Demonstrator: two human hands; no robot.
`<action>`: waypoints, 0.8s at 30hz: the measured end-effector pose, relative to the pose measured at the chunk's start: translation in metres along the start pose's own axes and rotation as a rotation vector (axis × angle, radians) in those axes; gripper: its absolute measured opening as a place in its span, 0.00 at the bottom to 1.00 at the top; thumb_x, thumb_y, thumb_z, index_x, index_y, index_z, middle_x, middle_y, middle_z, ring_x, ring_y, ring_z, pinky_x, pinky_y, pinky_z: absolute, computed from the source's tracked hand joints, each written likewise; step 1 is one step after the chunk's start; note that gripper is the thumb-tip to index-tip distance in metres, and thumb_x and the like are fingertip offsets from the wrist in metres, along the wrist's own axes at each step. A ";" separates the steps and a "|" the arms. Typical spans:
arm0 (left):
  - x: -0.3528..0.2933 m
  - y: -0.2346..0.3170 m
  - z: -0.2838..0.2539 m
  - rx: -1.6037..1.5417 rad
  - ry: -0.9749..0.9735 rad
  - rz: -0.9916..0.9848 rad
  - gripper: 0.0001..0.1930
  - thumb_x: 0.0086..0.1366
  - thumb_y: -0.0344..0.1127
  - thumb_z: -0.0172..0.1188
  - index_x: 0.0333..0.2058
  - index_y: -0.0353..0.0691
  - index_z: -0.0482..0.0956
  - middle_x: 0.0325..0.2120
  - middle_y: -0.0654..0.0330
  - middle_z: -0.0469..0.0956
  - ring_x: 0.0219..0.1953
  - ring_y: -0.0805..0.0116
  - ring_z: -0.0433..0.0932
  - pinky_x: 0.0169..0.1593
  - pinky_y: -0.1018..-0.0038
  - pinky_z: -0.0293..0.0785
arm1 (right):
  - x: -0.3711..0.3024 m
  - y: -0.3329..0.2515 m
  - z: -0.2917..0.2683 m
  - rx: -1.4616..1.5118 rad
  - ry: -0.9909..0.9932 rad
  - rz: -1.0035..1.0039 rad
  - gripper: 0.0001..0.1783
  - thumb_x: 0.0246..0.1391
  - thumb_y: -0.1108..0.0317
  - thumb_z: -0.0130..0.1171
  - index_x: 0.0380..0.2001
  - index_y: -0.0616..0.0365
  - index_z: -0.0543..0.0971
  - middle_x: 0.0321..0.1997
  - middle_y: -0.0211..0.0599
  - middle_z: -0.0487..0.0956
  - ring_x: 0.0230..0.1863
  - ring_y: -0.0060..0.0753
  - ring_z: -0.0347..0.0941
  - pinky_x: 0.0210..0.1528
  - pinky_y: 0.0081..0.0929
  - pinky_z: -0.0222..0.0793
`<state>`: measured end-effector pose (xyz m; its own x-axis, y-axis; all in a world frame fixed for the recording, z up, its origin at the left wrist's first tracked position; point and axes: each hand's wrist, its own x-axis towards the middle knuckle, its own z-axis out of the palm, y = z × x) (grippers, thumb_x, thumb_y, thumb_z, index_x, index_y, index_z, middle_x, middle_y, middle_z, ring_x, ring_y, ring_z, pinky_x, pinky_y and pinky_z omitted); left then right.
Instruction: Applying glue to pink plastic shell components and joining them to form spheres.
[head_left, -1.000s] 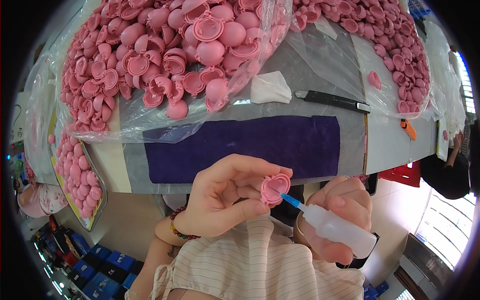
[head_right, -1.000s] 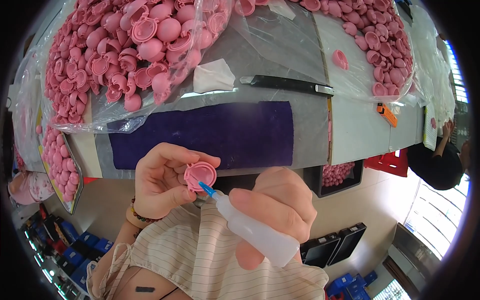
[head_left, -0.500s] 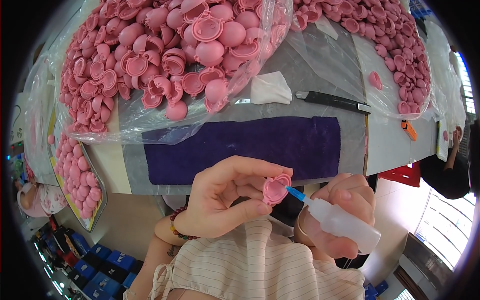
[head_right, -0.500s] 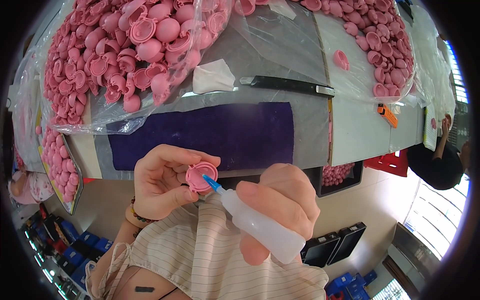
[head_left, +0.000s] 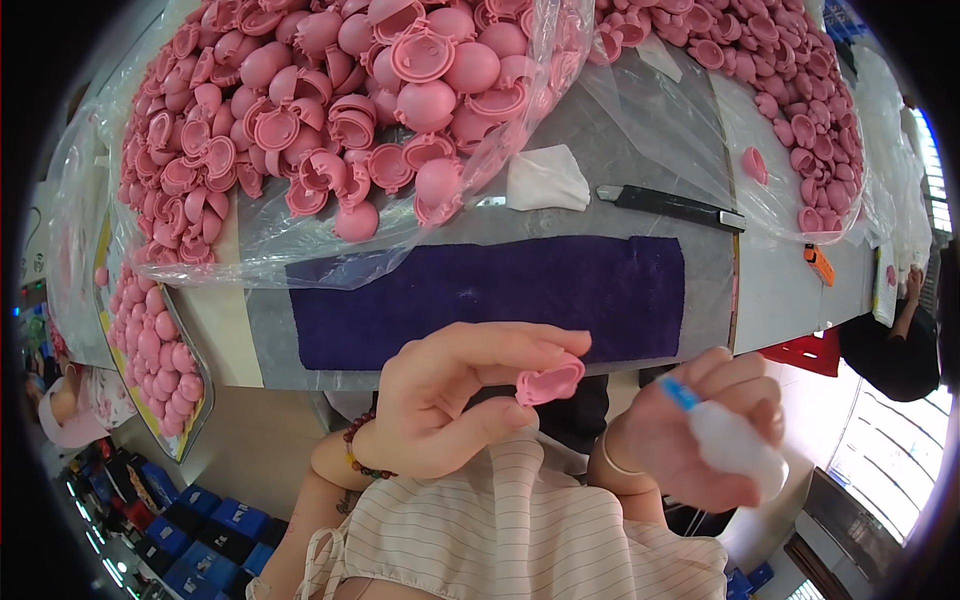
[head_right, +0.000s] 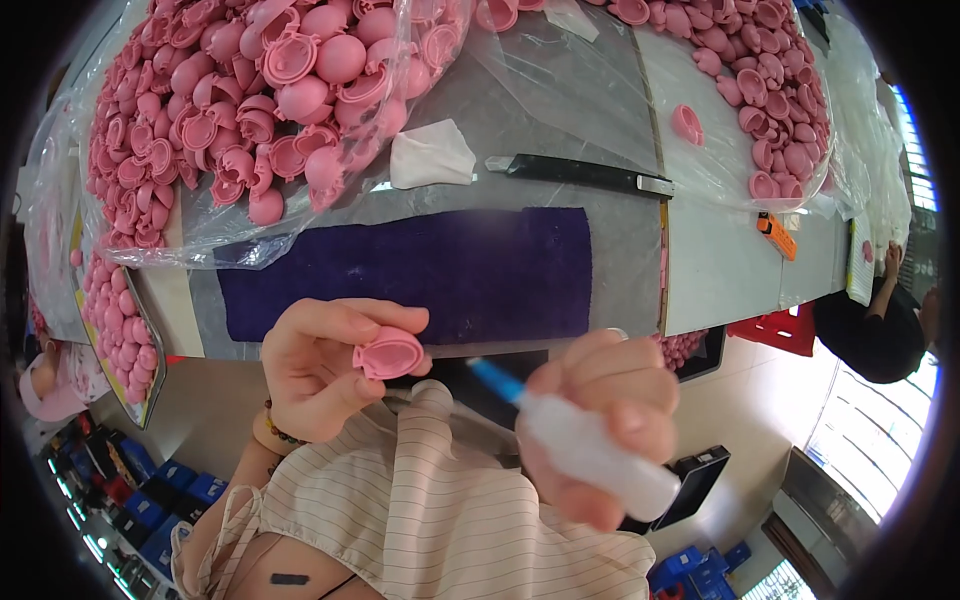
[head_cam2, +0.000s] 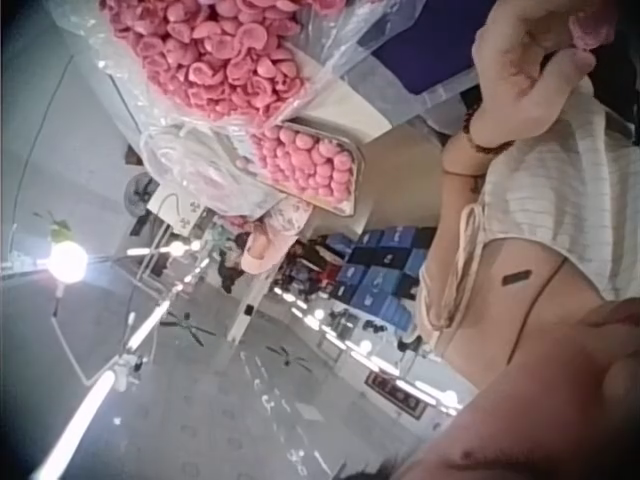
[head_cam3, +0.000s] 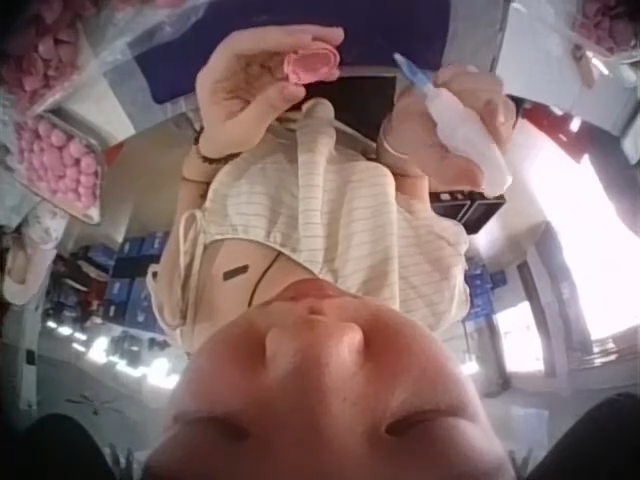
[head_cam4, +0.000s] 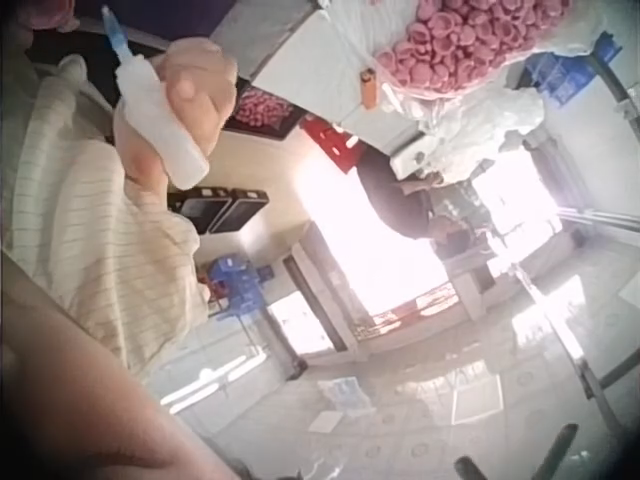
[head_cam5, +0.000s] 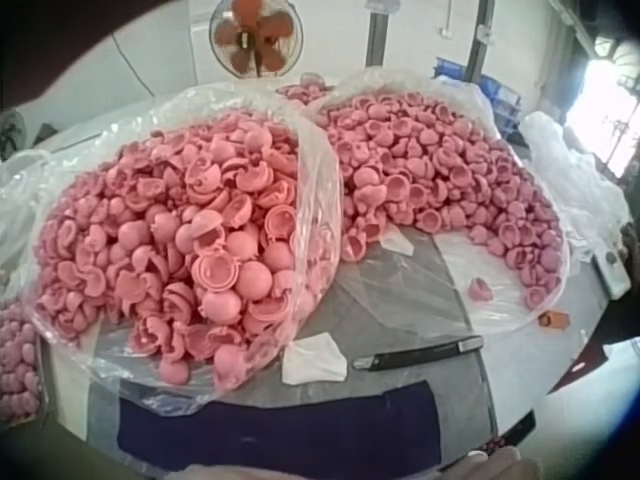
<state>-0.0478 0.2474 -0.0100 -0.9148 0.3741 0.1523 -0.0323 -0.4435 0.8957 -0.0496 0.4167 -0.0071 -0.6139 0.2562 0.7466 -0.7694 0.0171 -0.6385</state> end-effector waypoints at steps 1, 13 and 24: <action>0.001 0.001 0.001 -0.236 0.011 -0.050 0.17 0.52 0.22 0.55 0.40 0.34 0.62 0.41 0.35 0.66 0.39 0.55 0.74 0.41 0.67 0.73 | 0.004 0.000 -0.006 0.056 0.098 0.005 0.31 0.53 0.46 0.39 0.42 0.68 0.67 0.21 0.30 0.57 0.24 0.25 0.50 0.23 0.22 0.46; 0.002 -0.003 -0.003 -0.780 -0.121 -0.300 0.17 0.55 0.26 0.52 0.43 0.37 0.61 0.40 0.34 0.66 0.36 0.55 0.75 0.37 0.63 0.75 | 0.047 0.027 -0.161 -0.919 0.327 0.442 0.23 0.46 0.72 0.56 0.44 0.73 0.63 0.40 0.50 0.73 0.41 0.28 0.70 0.43 0.19 0.64; 0.000 0.002 0.005 -0.405 0.096 -0.251 0.25 0.47 0.37 0.64 0.40 0.34 0.63 0.36 0.40 0.70 0.29 0.63 0.77 0.33 0.72 0.77 | 0.049 0.022 -0.105 -0.954 0.222 -0.209 0.10 0.44 0.73 0.57 0.30 0.66 0.72 0.25 0.31 0.70 0.24 0.19 0.64 0.28 0.15 0.63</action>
<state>-0.0460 0.2506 -0.0060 -0.8911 0.4417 -0.1044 -0.3936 -0.6376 0.6622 -0.0779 0.5306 -0.0040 -0.3608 0.3326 0.8713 -0.3345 0.8259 -0.4538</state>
